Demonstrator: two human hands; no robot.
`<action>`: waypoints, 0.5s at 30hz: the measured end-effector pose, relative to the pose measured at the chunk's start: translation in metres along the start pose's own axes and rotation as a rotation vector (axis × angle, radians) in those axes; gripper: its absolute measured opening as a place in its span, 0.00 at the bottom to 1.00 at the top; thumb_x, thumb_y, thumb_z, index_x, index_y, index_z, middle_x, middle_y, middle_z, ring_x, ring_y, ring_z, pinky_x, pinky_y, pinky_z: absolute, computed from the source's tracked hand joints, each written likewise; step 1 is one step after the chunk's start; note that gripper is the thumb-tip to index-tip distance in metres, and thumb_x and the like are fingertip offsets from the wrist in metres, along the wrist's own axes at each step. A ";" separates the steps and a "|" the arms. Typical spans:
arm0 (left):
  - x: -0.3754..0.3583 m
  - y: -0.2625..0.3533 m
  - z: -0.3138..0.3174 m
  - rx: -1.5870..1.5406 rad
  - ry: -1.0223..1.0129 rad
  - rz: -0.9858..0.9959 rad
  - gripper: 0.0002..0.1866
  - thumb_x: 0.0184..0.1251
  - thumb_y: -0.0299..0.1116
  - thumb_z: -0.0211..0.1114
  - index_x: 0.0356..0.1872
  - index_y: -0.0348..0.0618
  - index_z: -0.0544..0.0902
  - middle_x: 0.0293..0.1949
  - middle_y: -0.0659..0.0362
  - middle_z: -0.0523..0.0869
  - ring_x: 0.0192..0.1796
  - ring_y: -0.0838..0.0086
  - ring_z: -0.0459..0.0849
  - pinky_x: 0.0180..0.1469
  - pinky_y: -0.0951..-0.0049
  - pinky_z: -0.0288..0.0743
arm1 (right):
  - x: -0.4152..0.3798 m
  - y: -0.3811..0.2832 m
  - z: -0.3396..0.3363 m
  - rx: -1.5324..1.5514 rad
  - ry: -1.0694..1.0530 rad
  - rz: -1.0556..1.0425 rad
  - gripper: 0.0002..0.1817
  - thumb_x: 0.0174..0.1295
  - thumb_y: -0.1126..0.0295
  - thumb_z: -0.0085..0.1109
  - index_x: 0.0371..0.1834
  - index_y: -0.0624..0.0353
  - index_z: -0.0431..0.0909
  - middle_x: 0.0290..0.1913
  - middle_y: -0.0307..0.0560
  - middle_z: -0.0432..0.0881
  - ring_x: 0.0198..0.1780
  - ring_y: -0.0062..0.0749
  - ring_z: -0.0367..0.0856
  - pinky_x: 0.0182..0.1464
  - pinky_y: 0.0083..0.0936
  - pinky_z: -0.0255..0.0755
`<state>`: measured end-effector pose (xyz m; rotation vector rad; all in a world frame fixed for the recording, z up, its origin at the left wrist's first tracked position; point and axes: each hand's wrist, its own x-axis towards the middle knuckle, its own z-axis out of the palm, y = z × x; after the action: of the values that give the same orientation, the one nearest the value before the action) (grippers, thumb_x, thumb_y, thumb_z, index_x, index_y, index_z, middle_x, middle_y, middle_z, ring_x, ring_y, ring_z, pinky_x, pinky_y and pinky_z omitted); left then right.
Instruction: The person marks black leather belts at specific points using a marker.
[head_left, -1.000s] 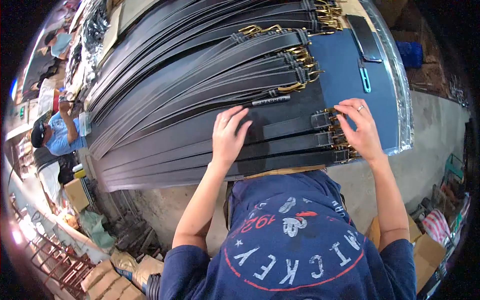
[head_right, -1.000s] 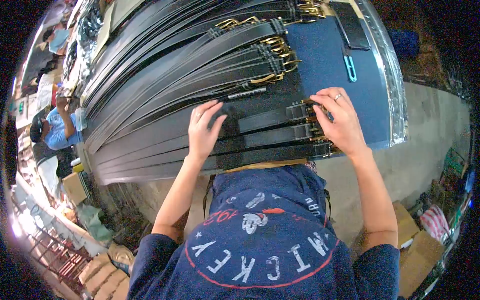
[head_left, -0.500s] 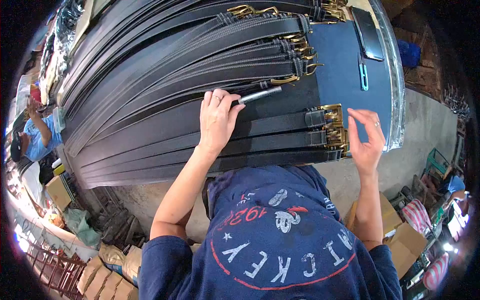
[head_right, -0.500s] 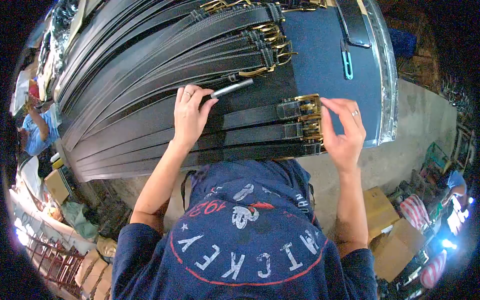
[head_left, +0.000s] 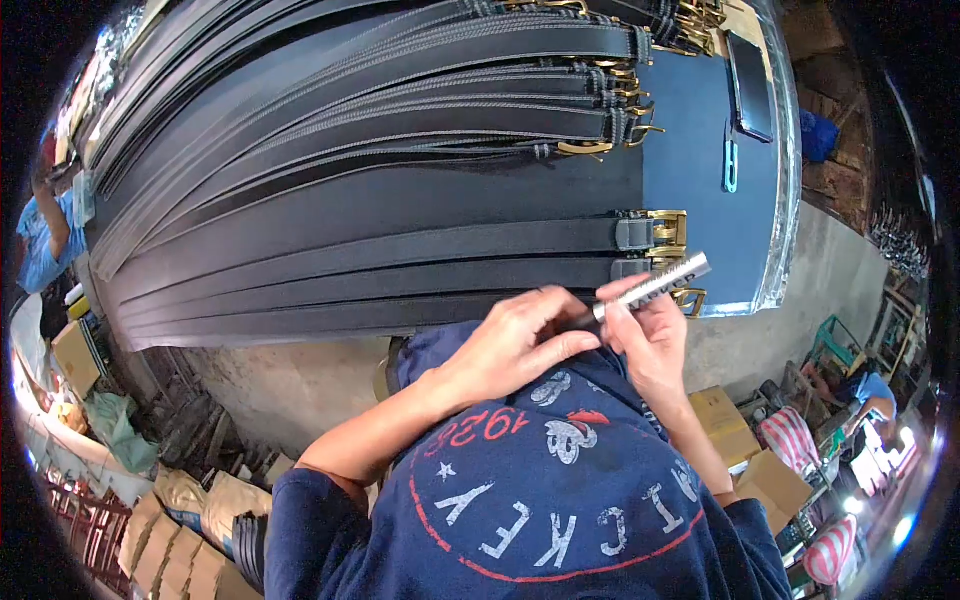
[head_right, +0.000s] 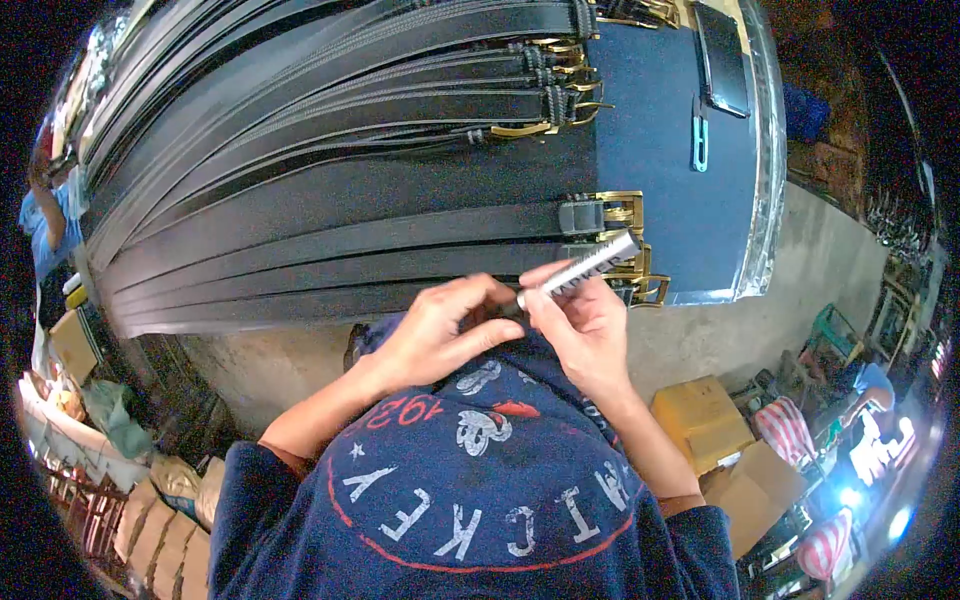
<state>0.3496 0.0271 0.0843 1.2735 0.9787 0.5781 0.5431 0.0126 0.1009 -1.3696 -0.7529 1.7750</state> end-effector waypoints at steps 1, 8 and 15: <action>0.000 -0.004 0.005 0.003 -0.032 0.076 0.14 0.68 0.38 0.69 0.37 0.36 0.78 0.32 0.52 0.81 0.32 0.65 0.81 0.35 0.65 0.74 | -0.003 -0.003 0.002 -0.032 -0.008 -0.010 0.09 0.67 0.79 0.60 0.49 0.63 0.79 0.39 0.38 0.82 0.39 0.14 0.78 0.41 0.14 0.72; -0.002 -0.002 0.011 -0.019 -0.206 0.056 0.24 0.76 0.49 0.55 0.38 0.32 0.76 0.32 0.41 0.81 0.38 0.46 0.81 0.43 0.53 0.73 | -0.009 -0.011 -0.002 -0.131 -0.054 0.020 0.05 0.69 0.74 0.60 0.44 0.63 0.78 0.34 0.35 0.78 0.34 0.13 0.74 0.36 0.14 0.67; 0.001 0.000 0.005 -0.170 -0.316 -0.005 0.24 0.79 0.47 0.53 0.35 0.32 0.77 0.28 0.46 0.80 0.32 0.57 0.81 0.38 0.58 0.73 | 0.002 -0.014 -0.007 -0.027 0.086 -0.092 0.04 0.70 0.71 0.57 0.39 0.60 0.75 0.31 0.38 0.77 0.28 0.14 0.68 0.30 0.14 0.64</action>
<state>0.3540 0.0254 0.0838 1.1668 0.6559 0.4303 0.5528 0.0223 0.1094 -1.3976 -0.7838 1.6298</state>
